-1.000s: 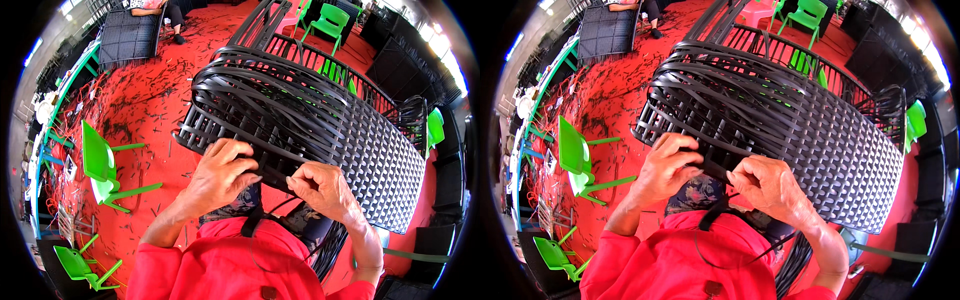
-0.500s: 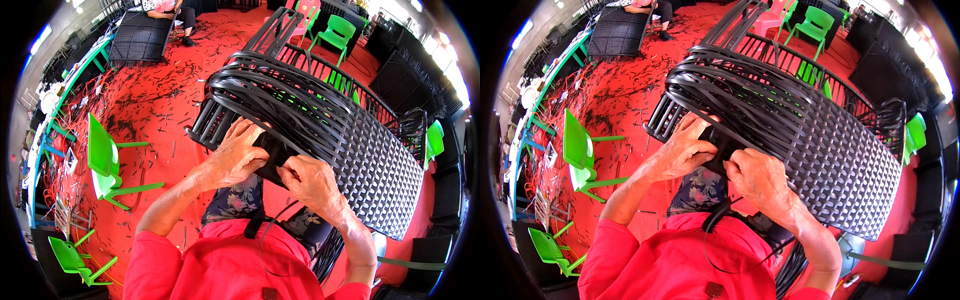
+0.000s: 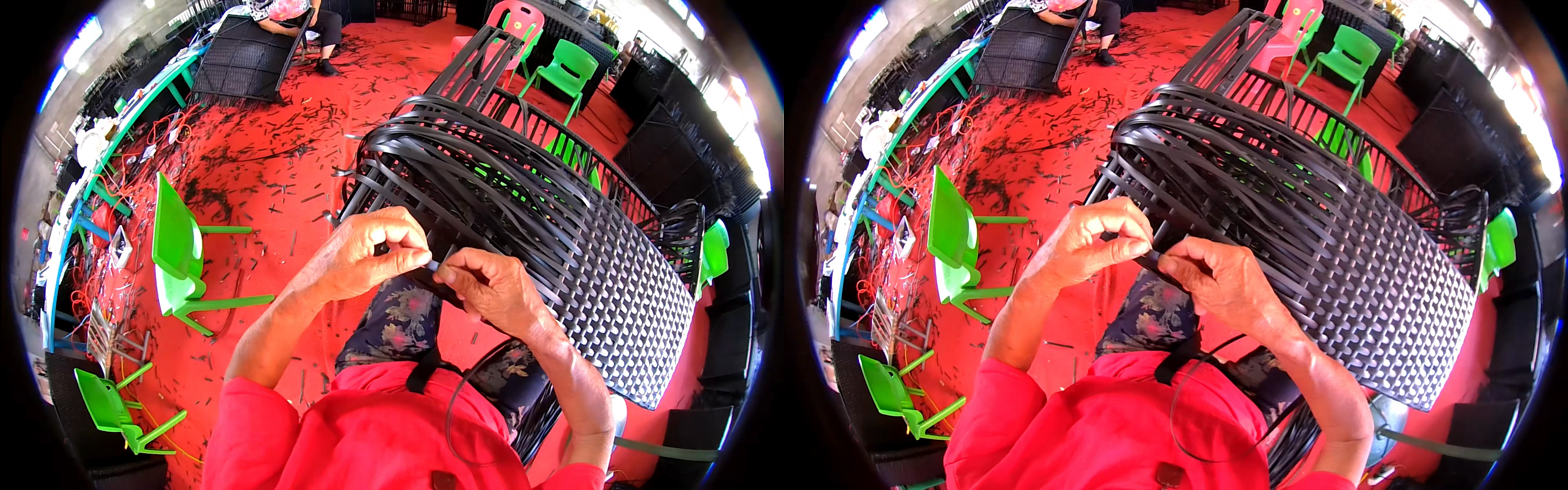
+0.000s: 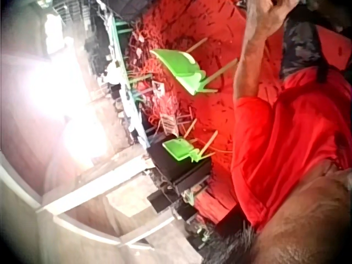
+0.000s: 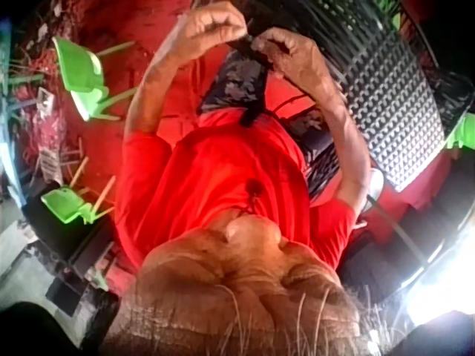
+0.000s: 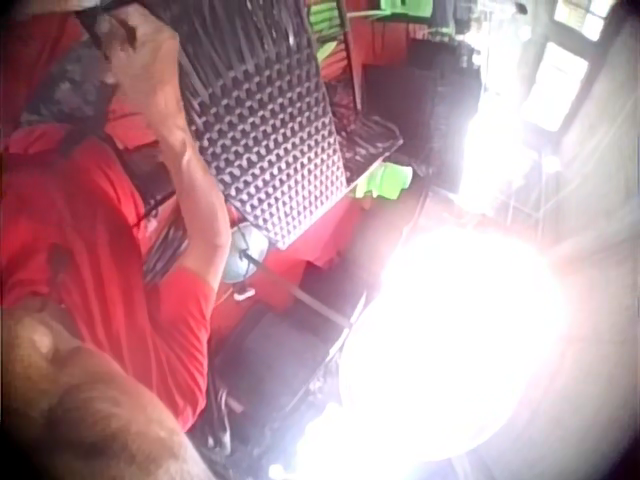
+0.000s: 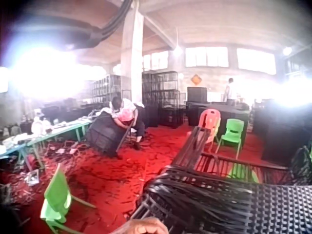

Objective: The person weaves synthetic wicker strips into a chair frame by hand, threading the strips over and under the structural lattice and tucking the ends into the weave.

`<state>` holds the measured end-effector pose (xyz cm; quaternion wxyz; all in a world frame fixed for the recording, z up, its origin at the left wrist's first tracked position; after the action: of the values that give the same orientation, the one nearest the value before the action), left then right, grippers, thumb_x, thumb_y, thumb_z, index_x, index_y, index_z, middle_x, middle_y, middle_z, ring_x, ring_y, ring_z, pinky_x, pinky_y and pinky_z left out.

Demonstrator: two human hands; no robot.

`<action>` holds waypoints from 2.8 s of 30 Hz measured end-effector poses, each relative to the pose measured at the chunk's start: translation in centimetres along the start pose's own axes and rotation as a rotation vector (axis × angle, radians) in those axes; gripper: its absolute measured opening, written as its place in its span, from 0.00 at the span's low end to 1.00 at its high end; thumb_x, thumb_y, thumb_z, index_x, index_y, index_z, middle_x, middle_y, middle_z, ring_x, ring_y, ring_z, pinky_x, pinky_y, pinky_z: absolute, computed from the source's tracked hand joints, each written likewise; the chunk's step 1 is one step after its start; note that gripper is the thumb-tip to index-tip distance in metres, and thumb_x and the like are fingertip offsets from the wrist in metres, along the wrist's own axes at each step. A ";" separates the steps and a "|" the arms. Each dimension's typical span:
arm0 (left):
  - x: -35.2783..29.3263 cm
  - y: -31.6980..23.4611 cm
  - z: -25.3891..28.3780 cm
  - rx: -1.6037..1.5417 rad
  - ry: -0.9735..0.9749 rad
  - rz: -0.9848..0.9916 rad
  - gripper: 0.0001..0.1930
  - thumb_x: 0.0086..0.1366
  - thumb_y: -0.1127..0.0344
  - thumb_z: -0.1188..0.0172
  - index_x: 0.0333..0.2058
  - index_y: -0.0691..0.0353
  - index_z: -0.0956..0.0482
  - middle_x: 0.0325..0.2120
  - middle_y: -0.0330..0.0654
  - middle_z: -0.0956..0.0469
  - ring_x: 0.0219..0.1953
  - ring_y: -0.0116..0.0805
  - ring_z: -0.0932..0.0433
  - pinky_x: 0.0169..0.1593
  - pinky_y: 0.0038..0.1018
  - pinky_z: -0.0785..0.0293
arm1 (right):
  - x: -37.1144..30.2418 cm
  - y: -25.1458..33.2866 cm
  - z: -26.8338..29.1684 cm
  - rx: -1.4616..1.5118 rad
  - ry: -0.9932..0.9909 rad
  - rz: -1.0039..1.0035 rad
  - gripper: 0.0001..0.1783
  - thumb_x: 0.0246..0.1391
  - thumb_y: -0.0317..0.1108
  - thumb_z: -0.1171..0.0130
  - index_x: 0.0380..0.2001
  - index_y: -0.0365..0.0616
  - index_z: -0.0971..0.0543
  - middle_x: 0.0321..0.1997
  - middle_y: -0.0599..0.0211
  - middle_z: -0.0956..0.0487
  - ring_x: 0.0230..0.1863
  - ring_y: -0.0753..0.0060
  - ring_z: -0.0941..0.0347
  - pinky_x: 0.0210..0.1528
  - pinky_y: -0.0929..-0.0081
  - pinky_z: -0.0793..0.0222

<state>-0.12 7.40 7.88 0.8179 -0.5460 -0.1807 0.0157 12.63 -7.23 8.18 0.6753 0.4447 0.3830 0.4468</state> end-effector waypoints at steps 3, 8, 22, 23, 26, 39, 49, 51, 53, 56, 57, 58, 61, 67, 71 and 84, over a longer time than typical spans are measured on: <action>-0.6 0.5 -0.3 0.401 -0.054 -0.132 0.07 0.60 0.67 0.36 0.35 0.61 0.18 0.42 0.42 0.24 0.47 0.41 0.27 0.51 0.35 0.31 | -0.9 0.2 0.8 -0.301 -0.072 0.187 0.11 0.54 0.32 0.40 0.22 0.38 0.25 0.14 0.66 0.30 0.17 0.78 0.31 0.21 0.72 0.36; -0.5 1.7 -1.3 0.838 -0.156 -0.178 0.09 0.56 0.67 0.38 0.34 0.64 0.17 0.54 0.48 0.35 0.62 0.49 0.41 0.63 0.45 0.45 | -0.2 0.1 0.2 -0.503 -0.149 0.342 0.15 0.53 0.30 0.43 0.17 0.37 0.32 0.13 0.61 0.33 0.14 0.72 0.37 0.19 0.71 0.40; -0.6 2.0 2.0 0.511 -0.326 -0.227 0.01 0.57 0.73 0.37 0.28 0.62 0.20 0.52 0.45 0.29 0.59 0.47 0.35 0.61 0.39 0.38 | 1.5 1.0 0.2 -0.544 -0.215 0.265 0.07 0.54 0.29 0.41 0.36 0.39 0.24 0.19 0.52 0.24 0.22 0.49 0.24 0.24 0.62 0.31; -1.1 1.5 3.0 0.436 -0.348 -0.178 0.01 0.59 0.73 0.39 0.29 0.63 0.20 0.51 0.45 0.28 0.56 0.42 0.32 0.58 0.36 0.36 | 1.7 1.1 0.3 -0.552 -0.188 0.290 0.10 0.55 0.29 0.42 0.41 0.39 0.24 0.22 0.50 0.24 0.23 0.49 0.23 0.25 0.63 0.30; -2.1 1.6 3.9 0.118 -0.387 -0.076 0.05 0.64 0.71 0.41 0.30 0.66 0.21 0.47 0.41 0.26 0.48 0.29 0.29 0.48 0.26 0.31 | 3.0 1.4 -1.2 -0.434 -0.113 0.423 0.12 0.56 0.30 0.43 0.44 0.39 0.24 0.24 0.46 0.24 0.23 0.49 0.24 0.25 0.64 0.30; -1.4 3.5 1.6 0.848 -0.211 -0.072 0.12 0.57 0.71 0.41 0.40 0.65 0.18 0.63 0.50 0.43 0.69 0.53 0.52 0.68 0.45 0.51 | 5.6 0.9 -1.4 -0.437 0.027 0.257 0.17 0.52 0.35 0.45 0.16 0.33 0.29 0.13 0.48 0.35 0.12 0.58 0.38 0.20 0.62 0.41; -0.9 4.0 4.2 0.564 -0.179 -0.166 0.07 0.54 0.71 0.36 0.33 0.62 0.17 0.60 0.47 0.37 0.68 0.52 0.50 0.68 0.45 0.51 | 5.6 2.7 -1.9 -0.515 0.012 0.114 0.15 0.54 0.37 0.42 0.24 0.33 0.24 0.14 0.52 0.30 0.14 0.67 0.33 0.22 0.66 0.37; -1.1 3.7 5.0 0.531 -0.306 -0.173 0.05 0.55 0.70 0.35 0.31 0.61 0.17 0.57 0.45 0.32 0.66 0.50 0.44 0.67 0.43 0.48 | 5.6 2.3 -1.7 -0.484 -0.014 0.114 0.11 0.56 0.35 0.40 0.33 0.36 0.22 0.14 0.60 0.28 0.15 0.78 0.34 0.22 0.72 0.36; -2.0 2.9 6.6 0.375 -0.499 -0.141 0.01 0.55 0.70 0.36 0.27 0.59 0.18 0.52 0.46 0.28 0.63 0.50 0.39 0.64 0.42 0.43 | 5.4 2.2 -1.6 -0.423 -0.055 0.134 0.11 0.57 0.35 0.41 0.36 0.37 0.22 0.14 0.63 0.28 0.16 0.79 0.34 0.22 0.74 0.37; -3.5 3.2 7.4 -0.279 -0.515 -0.063 0.05 0.63 0.70 0.43 0.31 0.64 0.21 0.44 0.42 0.25 0.50 0.33 0.28 0.55 0.32 0.34 | 6.6 2.3 -2.3 -0.274 -0.038 0.173 0.14 0.61 0.36 0.43 0.46 0.39 0.23 0.17 0.69 0.28 0.16 0.83 0.34 0.21 0.80 0.37; -3.7 2.3 6.8 -0.237 -0.434 -0.094 0.06 0.65 0.70 0.45 0.31 0.66 0.23 0.39 0.41 0.24 0.43 0.27 0.27 0.47 0.26 0.32 | 6.8 3.1 -3.1 -0.191 0.047 0.119 0.15 0.61 0.37 0.42 0.46 0.40 0.23 0.18 0.70 0.27 0.17 0.84 0.33 0.21 0.81 0.37; -3.8 2.7 6.8 -0.260 -0.466 -0.110 0.06 0.65 0.70 0.44 0.32 0.66 0.22 0.38 0.40 0.24 0.40 0.26 0.27 0.45 0.25 0.31 | 7.1 3.6 -3.7 -0.107 0.130 0.065 0.15 0.61 0.38 0.42 0.46 0.40 0.23 0.19 0.71 0.27 0.17 0.85 0.33 0.21 0.82 0.37; -3.8 3.2 6.6 -0.409 -0.403 0.015 0.07 0.65 0.68 0.41 0.36 0.66 0.20 0.37 0.39 0.23 0.38 0.25 0.26 0.42 0.24 0.29 | 8.3 3.1 -3.9 -0.065 0.191 0.037 0.12 0.61 0.39 0.43 0.37 0.41 0.20 0.20 0.74 0.26 0.16 0.87 0.34 0.19 0.83 0.40; -3.8 4.5 6.0 0.346 -0.493 -0.060 0.08 0.61 0.69 0.37 0.38 0.65 0.19 0.33 0.44 0.23 0.37 0.38 0.22 0.39 0.30 0.26 | 8.5 2.1 -2.1 -0.190 0.152 0.044 0.15 0.59 0.39 0.45 0.22 0.41 0.22 0.15 0.78 0.30 0.15 0.89 0.37 0.18 0.81 0.43; -4.0 4.9 5.3 0.364 -0.491 0.002 0.10 0.59 0.69 0.37 0.39 0.65 0.20 0.32 0.45 0.22 0.34 0.38 0.22 0.36 0.30 0.26 | 8.3 2.6 -2.4 -0.228 0.172 -0.041 0.15 0.59 0.39 0.45 0.23 0.41 0.22 0.14 0.78 0.30 0.15 0.88 0.38 0.18 0.81 0.42; -3.9 6.4 4.9 -0.033 -0.468 0.180 0.12 0.60 0.75 0.44 0.43 0.65 0.23 0.26 0.37 0.22 0.30 0.22 0.25 0.35 0.23 0.28 | 8.7 1.6 -2.3 -0.105 0.243 -0.111 0.15 0.59 0.41 0.45 0.25 0.43 0.21 0.13 0.81 0.34 0.14 0.89 0.41 0.17 0.83 0.47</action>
<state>-4.20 13.47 2.74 0.7401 -0.5546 -0.3160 0.2117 12.82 1.93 7.96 0.6698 0.3297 0.4621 0.4787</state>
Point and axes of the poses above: each hand's wrist, its own x-axis towards the middle knuckle, its own z-axis out of the back of the hand, y = z × x, the point moved 3 cm from there along x, towards the middle knuckle
